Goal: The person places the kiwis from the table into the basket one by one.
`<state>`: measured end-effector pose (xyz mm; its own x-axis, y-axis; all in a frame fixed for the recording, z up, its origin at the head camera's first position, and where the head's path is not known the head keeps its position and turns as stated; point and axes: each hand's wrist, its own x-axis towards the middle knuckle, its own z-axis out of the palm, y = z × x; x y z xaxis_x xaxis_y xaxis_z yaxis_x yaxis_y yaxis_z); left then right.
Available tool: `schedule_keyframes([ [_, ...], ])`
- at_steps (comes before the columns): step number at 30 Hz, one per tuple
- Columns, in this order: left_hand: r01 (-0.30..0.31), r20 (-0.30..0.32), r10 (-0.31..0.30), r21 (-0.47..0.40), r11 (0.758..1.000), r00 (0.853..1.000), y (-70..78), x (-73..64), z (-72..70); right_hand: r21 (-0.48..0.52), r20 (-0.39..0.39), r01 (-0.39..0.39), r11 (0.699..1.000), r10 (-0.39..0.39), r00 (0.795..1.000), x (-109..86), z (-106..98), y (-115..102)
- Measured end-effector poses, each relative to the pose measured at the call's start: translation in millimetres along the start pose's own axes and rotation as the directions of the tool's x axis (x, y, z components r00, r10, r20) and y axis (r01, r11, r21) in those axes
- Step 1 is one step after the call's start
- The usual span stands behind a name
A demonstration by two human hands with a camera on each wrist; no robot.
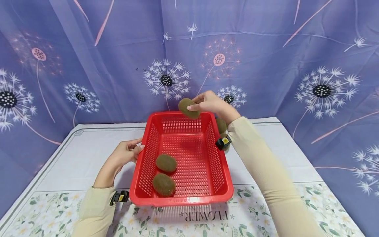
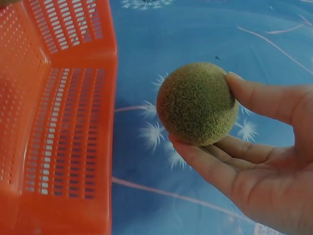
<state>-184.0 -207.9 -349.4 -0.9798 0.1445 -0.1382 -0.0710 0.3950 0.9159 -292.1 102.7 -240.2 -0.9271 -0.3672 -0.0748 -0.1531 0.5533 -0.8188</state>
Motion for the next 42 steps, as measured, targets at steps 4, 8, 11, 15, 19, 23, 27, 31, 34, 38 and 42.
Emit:
schedule_keyframes([
  [4, 0.003, -0.001, -0.003, -0.001, 1.0, 1.0, -1.0, 0.5, 0.9, 0.016, 0.002, 0.013, 1.0, -0.013, 1.0, 7.0, 14.0, -5.8],
  [8, 0.012, 0.004, -0.012, -0.001, 1.0, 1.0, -2.3, 0.7, 0.8, 0.048, 0.016, 0.014, 0.999, -0.015, 1.0, 12.8, 29.1, -11.0],
  [11, 0.014, 0.007, -0.014, 0.001, 1.0, 1.0, -1.5, -0.3, 0.3, 0.044, 0.019, 0.019, 0.999, -0.02, 1.0, 16.7, 39.6, -14.3],
  [15, -0.002, 0.007, 0.002, -0.001, 1.0, 1.0, -0.2, -0.8, 0.0, 0.027, 0.019, 0.019, 0.999, -0.019, 1.0, 21.8, 51.5, -16.3],
  [19, -0.013, 0.01, 0.014, -0.006, 1.0, 1.0, 0.5, 0.0, -0.2, -0.004, 0.035, 0.022, 1.0, -0.022, 0.999, 27.6, 62.0, -14.0],
  [23, -0.005, 0.01, 0.005, -0.007, 1.0, 1.0, 0.8, 0.0, -0.6, -0.049, 0.056, 0.017, 0.999, -0.014, 0.998, 31.8, 73.1, -9.2],
  [27, 0.004, 0.013, -0.004, -0.003, 1.0, 1.0, -0.8, 0.2, -1.5, -0.043, 0.102, -0.005, 0.999, 0.009, 0.995, 33.5, 84.6, -4.0],
  [31, -0.004, 0.014, 0.004, -0.005, 1.0, 1.0, -2.3, 0.3, -1.8, -0.014, 0.142, -0.01, 1.0, 0.012, 0.99, 39.6, 97.1, 6.3],
  [34, -0.017, 0.011, 0.017, -0.005, 1.0, 1.0, -2.4, -0.7, -1.3, -0.036, 0.161, -0.008, 0.999, 0.013, 0.987, 41.5, 105.1, 10.7],
  [38, -0.031, 0.009, 0.031, -0.006, 1.0, 0.999, -2.6, -1.7, -0.9, -0.114, 0.172, -0.006, 0.993, 0.026, 0.985, 37.7, 112.1, 11.1],
  [42, -0.016, 0.012, 0.016, -0.005, 1.0, 1.0, -3.8, -0.3, -2.1, -0.204, 0.194, -0.004, 0.979, 0.044, 0.98, 37.1, 118.2, 14.9],
])
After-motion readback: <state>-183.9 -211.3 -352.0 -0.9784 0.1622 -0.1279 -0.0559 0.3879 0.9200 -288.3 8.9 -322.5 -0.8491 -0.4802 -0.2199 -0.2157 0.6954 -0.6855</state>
